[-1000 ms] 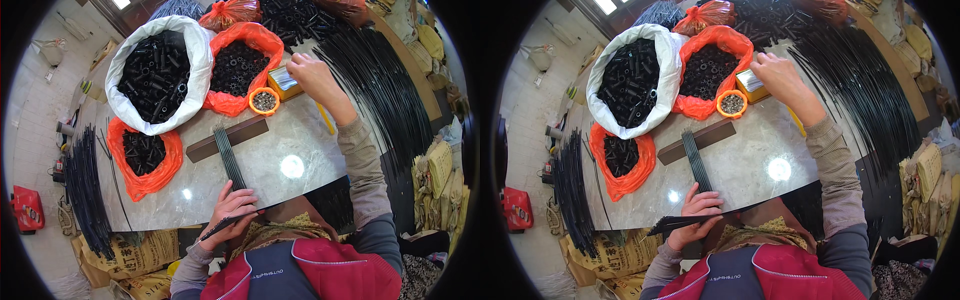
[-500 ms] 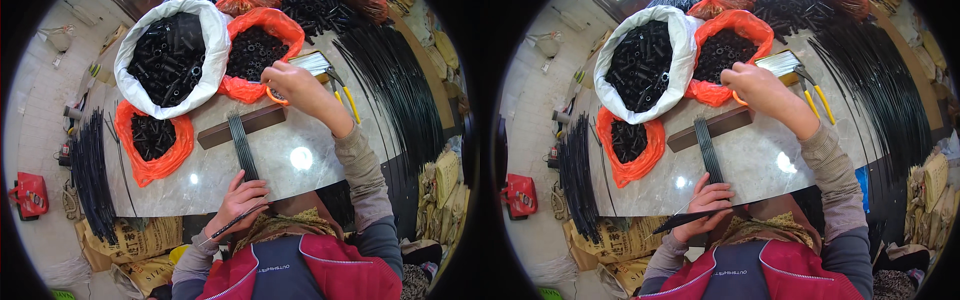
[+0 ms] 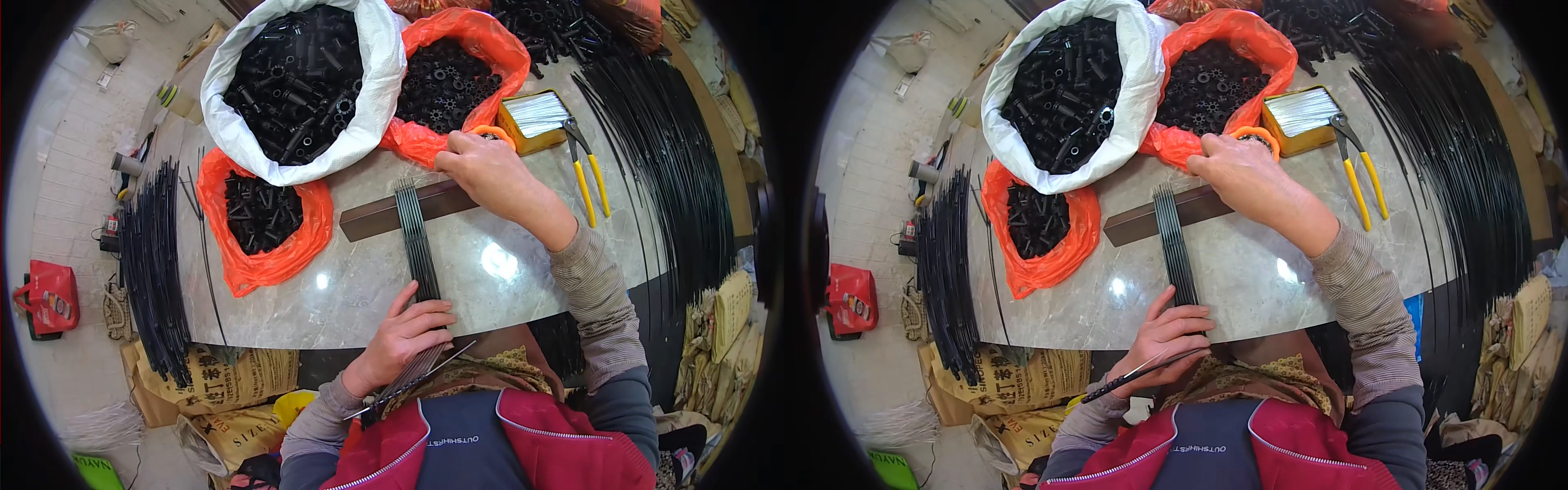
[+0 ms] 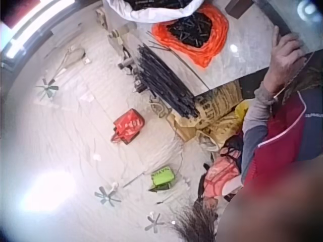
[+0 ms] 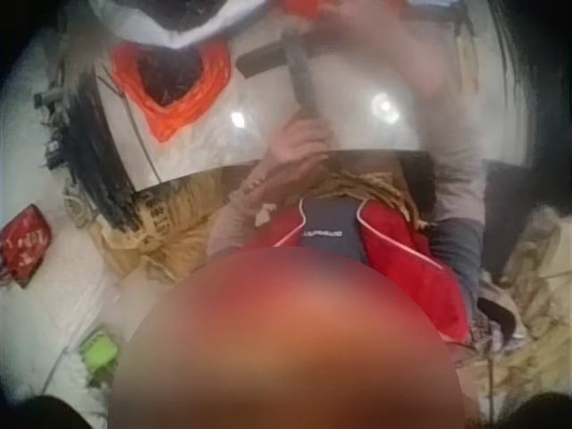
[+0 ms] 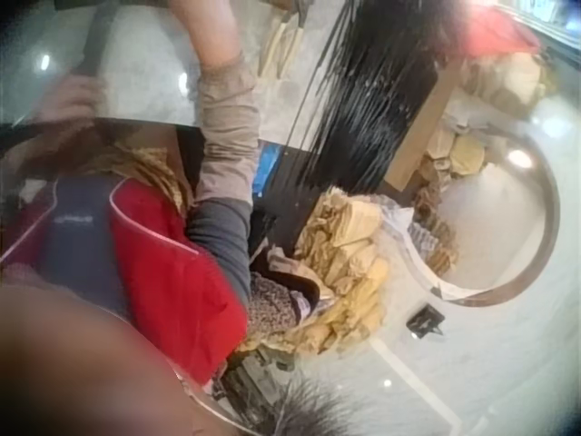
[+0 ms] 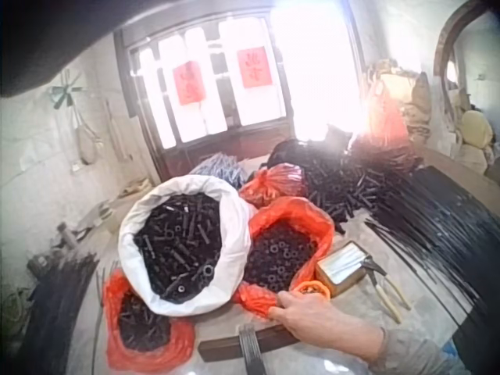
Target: Assembling industrial brushes by inserting bundles of bristles into a central plastic hub.
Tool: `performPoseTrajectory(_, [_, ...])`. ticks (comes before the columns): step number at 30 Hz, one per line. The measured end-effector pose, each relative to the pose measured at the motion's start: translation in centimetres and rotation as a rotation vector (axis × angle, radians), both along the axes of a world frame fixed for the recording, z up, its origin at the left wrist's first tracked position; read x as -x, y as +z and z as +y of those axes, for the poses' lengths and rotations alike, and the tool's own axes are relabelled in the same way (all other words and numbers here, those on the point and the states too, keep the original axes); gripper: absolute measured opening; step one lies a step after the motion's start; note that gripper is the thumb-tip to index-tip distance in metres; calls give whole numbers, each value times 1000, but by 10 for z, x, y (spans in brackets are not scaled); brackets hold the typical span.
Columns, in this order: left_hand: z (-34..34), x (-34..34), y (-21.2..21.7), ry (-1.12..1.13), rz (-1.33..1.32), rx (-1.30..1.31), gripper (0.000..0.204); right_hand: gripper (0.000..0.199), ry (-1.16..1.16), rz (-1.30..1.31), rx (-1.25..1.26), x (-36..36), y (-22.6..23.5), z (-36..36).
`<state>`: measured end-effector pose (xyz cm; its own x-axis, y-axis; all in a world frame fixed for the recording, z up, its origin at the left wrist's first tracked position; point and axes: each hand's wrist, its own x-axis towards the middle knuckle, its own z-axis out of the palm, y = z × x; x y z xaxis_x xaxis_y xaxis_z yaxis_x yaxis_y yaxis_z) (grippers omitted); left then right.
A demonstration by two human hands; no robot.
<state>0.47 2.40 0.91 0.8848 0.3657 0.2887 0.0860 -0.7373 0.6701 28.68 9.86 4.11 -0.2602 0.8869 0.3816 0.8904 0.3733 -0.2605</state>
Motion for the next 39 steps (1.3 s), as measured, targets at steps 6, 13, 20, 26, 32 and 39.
performPoseTrajectory(6, [0,0,-1,-4,-10,18,14,7,0,17,23,-1,0,0])
performPoseTrajectory(13, [0,0,-2,-2,-13,7,14,7,-6,2,25,-2,-7,4])
performPoseTrajectory(20, [1,-1,0,-3,1,12,14,8,7,8,5,-3,-9,4])
performPoseTrajectory(26, [1,-2,-2,-4,-8,11,15,7,11,18,-19,-3,-8,3])
performPoseTrajectory(32, [0,-2,1,5,9,1,15,7,-1,18,-8,-4,-9,3])
performPoseTrajectory(39, [0,-3,3,9,2,-2,15,7,1,-8,-35,-3,-10,4])
